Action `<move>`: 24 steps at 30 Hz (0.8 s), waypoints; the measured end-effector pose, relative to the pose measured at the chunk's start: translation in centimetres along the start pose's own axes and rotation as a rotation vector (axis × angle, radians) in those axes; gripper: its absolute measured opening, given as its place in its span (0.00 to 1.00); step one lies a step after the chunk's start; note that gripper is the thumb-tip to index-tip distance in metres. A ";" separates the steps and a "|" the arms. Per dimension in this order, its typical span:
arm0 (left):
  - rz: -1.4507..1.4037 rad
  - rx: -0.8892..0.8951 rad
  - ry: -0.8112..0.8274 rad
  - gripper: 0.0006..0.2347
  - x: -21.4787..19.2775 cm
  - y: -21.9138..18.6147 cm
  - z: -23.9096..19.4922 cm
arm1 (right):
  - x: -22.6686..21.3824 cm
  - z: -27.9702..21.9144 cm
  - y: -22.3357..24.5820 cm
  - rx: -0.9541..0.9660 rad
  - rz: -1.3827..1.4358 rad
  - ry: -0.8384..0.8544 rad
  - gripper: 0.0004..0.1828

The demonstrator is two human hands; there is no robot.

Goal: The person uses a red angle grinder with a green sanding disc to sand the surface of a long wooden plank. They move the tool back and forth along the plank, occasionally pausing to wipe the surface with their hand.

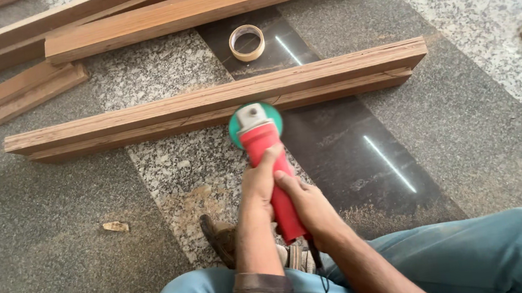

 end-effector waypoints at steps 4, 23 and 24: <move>-0.036 0.030 -0.036 0.18 -0.9 -0.4 0.1 | 0.5 0.4 -0.2 0.009 -0.051 0.015 0.31; 0.178 -0.047 0.111 0.18 -1.3 -0.6 0.8 | 1.6 0.1 -2.3 0.042 0.049 -0.106 0.31; 0.163 -0.049 0.043 0.17 -3.1 -1.3 0.6 | 3.3 0.5 -2.7 0.035 0.029 -0.062 0.31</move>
Point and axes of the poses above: each hand's wrist, its own z-axis towards the middle knuckle, its own x-axis out of the palm, y = z × x, the point moved 4 cm from there along z, towards the middle knuckle, and after that the axes turned 12 degrees about -x, right-handed, at the moved point
